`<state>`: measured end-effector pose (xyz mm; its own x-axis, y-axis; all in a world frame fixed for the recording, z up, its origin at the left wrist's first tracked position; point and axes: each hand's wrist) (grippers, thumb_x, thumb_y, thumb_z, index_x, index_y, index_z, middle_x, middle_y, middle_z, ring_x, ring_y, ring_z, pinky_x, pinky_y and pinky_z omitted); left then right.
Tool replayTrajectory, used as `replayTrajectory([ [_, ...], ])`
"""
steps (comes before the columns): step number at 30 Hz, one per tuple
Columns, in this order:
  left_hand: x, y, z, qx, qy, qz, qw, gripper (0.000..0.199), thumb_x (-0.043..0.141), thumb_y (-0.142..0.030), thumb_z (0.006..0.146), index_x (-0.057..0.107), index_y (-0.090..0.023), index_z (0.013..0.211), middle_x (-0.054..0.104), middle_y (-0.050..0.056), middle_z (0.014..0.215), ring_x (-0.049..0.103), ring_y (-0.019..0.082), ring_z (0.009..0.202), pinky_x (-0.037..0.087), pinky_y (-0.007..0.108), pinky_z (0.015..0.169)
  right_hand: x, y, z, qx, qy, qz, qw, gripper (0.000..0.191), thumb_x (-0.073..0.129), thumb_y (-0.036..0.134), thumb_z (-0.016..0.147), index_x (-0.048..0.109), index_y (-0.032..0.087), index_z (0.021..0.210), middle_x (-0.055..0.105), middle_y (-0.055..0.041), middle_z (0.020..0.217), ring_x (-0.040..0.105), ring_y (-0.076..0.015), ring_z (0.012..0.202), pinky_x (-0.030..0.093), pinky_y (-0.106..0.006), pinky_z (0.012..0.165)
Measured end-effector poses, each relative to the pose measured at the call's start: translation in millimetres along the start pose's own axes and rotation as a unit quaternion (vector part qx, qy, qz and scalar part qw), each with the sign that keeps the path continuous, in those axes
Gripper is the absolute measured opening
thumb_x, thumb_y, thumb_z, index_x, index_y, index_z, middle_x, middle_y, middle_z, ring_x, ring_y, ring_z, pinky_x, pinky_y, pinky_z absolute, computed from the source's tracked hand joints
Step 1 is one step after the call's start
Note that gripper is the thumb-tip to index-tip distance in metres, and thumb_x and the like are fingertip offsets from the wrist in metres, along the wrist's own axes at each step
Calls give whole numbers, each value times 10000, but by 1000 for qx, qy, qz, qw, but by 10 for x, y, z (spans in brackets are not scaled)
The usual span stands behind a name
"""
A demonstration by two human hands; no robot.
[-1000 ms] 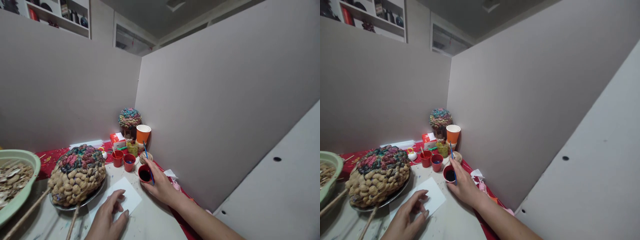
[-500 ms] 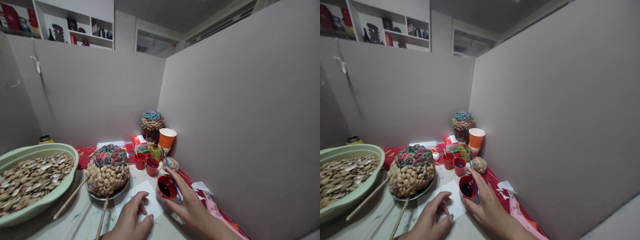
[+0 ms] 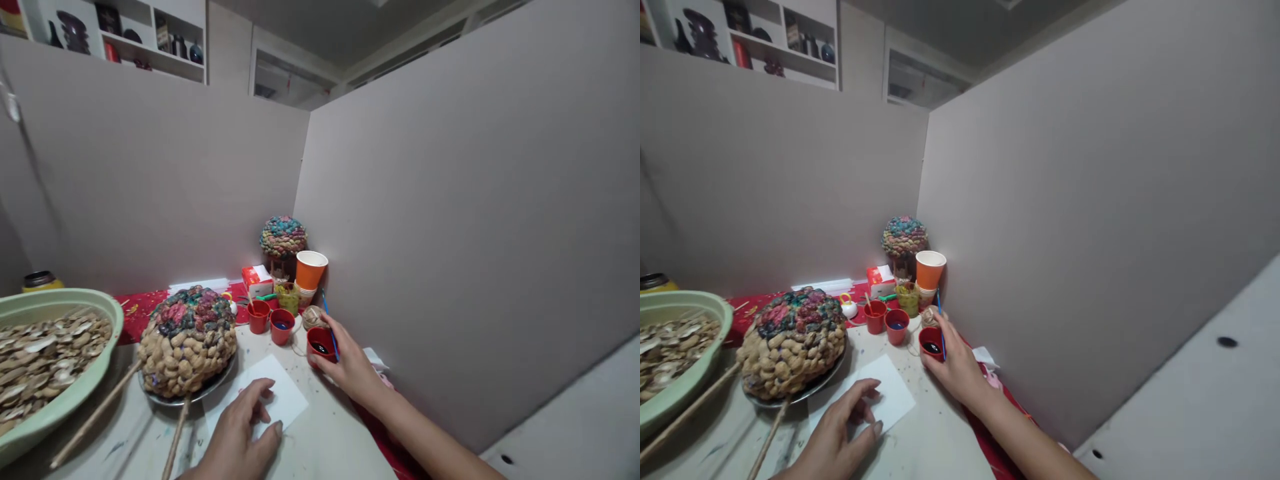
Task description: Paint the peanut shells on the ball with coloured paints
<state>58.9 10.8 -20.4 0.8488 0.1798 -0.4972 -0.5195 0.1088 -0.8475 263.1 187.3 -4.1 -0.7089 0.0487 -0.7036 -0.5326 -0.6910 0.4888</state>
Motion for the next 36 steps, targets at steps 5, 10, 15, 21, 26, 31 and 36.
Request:
replayTrajectory([
  [5, -8, 13, 19, 3, 4, 1, 1000, 465, 567, -223, 814, 561, -153, 1273, 705, 81, 917, 678, 240, 908, 516, 358, 845, -27, -32, 45, 14, -3, 16, 1000, 761, 640, 221, 778, 331, 198, 1474, 487, -176, 1466, 490, -308, 1353, 418, -515, 1110],
  [10, -6, 17, 16, 7, -9, 11, 1000, 441, 565, -244, 830, 567, -169, 1264, 707, 73, 921, 679, 234, 878, 521, 372, 843, -12, -41, 51, 11, -8, 21, 1000, 753, 639, 220, 792, 330, 203, 1479, 484, -170, 1468, 486, -304, 1357, 409, -513, 1116],
  [15, 4, 23, 10, 4, -10, 12, 1000, 438, 560, -231, 827, 566, -176, 1262, 697, 62, 911, 674, 229, 860, 525, 371, 824, -14, -78, 24, 10, -5, 21, 1000, 787, 653, 234, 795, 302, 200, 1499, 467, -177, 1483, 475, -311, 1365, 403, -523, 1116],
  [21, 10, 33, 8, 9, -4, 9, 1000, 437, 552, -229, 838, 557, -172, 1271, 695, 69, 940, 670, 230, 883, 518, 375, 843, -154, -9, -51, -20, -12, 8, 1000, 785, 668, 269, 818, 295, 200, 1505, 454, -182, 1495, 466, -316, 1371, 395, -540, 1123],
  [26, -6, -3, 3, 11, -6, 7, 1000, 451, 558, -218, 818, 575, -151, 1264, 706, 78, 909, 677, 247, 888, 515, 387, 847, -375, 439, 40, -108, -47, 12, 993, 668, 601, 250, 892, 322, 238, 1498, 484, -144, 1482, 479, -289, 1363, 405, -512, 1125],
  [31, 11, 9, -8, 23, -16, -2, 1000, 460, 566, -184, 790, 584, -160, 1249, 713, 74, 911, 678, 232, 872, 516, 361, 839, -215, 891, 484, -139, 13, 59, 988, 665, 620, 217, 862, 367, 241, 1477, 535, -124, 1442, 524, -278, 1322, 430, -472, 1108],
  [36, 23, 61, -1, 29, -5, 11, 999, 501, 569, -153, 739, 574, -133, 1239, 706, 85, 901, 672, 230, 842, 514, 353, 807, 337, 872, 931, -114, 76, 10, 990, 817, 706, 205, 763, 337, 184, 1492, 488, -182, 1476, 479, -317, 1362, 401, -500, 1118],
])
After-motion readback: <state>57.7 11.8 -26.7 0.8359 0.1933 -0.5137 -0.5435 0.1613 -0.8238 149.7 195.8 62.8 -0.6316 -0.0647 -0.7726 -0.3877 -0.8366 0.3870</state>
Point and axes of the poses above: each hand's wrist, its own z-axis towards the middle knuckle, its own x-axis out of the palm, y = z × x
